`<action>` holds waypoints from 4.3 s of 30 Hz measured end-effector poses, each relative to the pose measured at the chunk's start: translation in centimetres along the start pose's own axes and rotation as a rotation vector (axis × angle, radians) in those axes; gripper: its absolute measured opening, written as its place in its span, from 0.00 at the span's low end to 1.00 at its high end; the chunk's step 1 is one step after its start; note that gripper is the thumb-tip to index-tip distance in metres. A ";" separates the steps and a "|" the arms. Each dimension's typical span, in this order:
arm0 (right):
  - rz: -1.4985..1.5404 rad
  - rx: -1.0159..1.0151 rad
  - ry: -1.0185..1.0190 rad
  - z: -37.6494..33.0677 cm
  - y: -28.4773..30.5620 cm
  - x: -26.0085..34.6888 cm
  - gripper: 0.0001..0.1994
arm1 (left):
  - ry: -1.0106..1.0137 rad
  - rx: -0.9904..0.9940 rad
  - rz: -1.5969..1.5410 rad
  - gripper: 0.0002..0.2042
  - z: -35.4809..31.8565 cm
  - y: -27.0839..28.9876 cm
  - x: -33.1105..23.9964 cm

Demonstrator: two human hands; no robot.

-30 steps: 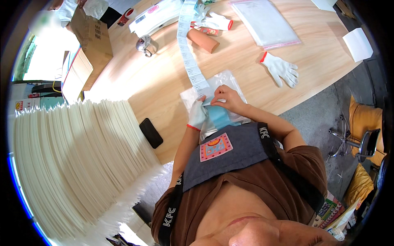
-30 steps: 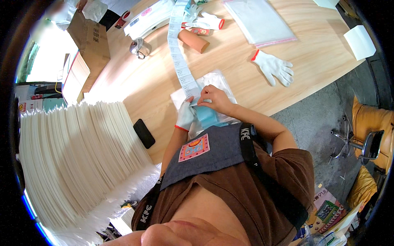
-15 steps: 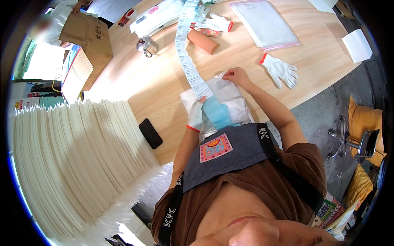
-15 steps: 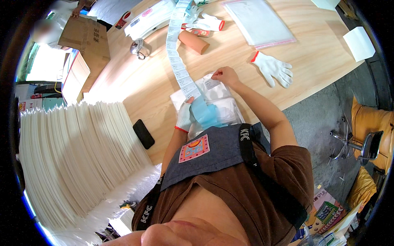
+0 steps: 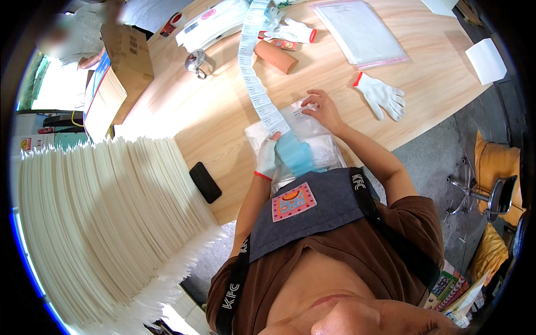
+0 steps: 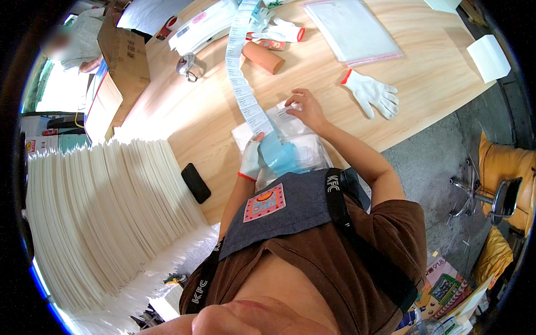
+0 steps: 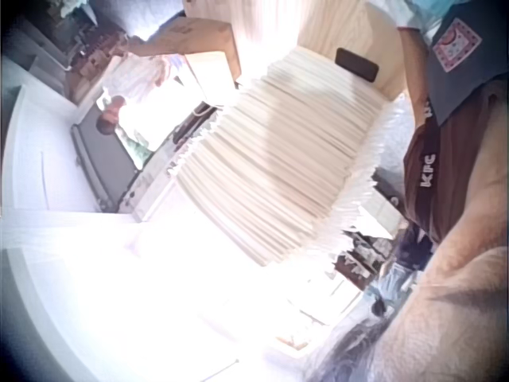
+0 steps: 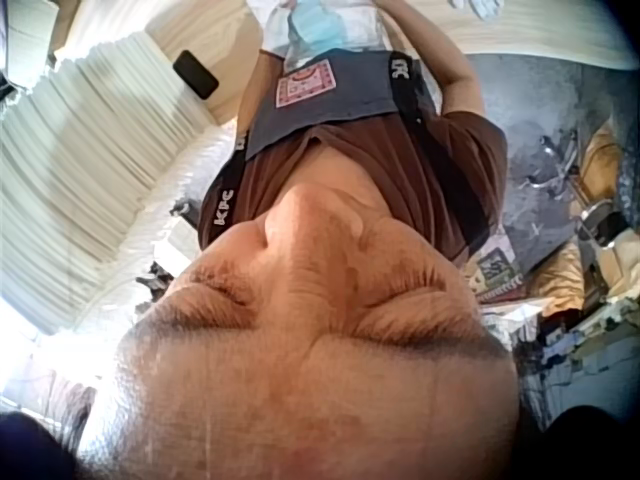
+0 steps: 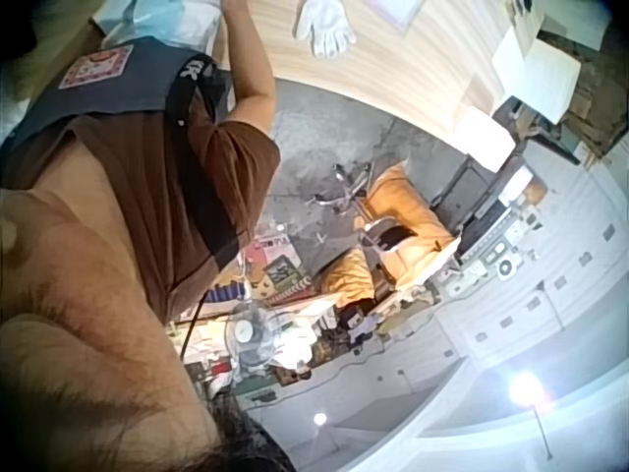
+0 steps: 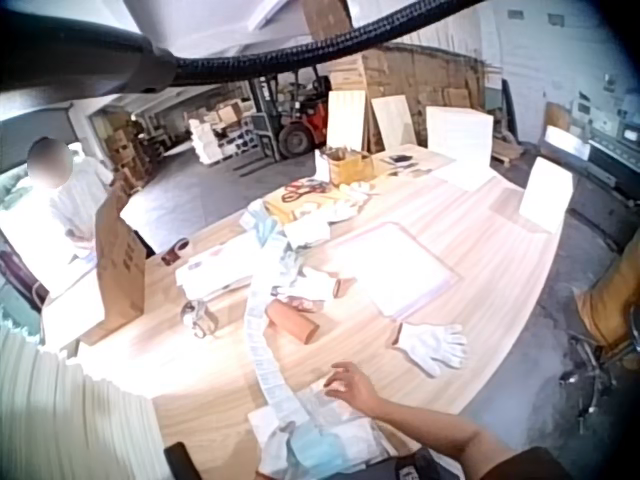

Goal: The person stands at a wooden table and repeatedly applies adhesive labels from a long roll onto small, light-blue rectangular items. They peel each label, place it on an item, and smooth it down before moving to the next one.

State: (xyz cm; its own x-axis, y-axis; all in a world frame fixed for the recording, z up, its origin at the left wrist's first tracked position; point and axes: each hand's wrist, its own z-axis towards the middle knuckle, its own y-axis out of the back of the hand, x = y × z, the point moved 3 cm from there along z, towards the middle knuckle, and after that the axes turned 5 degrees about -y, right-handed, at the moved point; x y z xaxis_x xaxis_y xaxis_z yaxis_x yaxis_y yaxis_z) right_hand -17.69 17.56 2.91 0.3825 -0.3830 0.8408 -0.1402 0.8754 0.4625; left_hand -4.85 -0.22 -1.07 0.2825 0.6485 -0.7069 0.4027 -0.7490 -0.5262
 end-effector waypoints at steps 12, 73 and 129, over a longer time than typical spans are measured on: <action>0.255 0.304 -0.483 0.7 -0.7 -2.8 0.07 | 0.004 0.003 0.002 0.15 0.2 0.2 0.1; -0.157 0.185 -0.282 1.7 -1.3 -2.8 0.06 | -0.072 0.017 -0.053 0.16 0.0 -0.4 -0.3; -0.025 0.225 0.317 -3.8 -3.2 5.8 0.06 | -0.046 -0.019 0.046 0.09 1.0 2.5 -0.1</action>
State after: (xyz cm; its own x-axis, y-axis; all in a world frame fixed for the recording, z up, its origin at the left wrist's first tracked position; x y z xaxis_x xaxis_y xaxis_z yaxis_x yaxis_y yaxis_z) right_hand -11.54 13.63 5.25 0.6467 -0.2623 0.7162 -0.3108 0.7669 0.5615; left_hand -4.68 -2.30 -2.81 0.2605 0.6065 -0.7512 0.4070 -0.7746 -0.4842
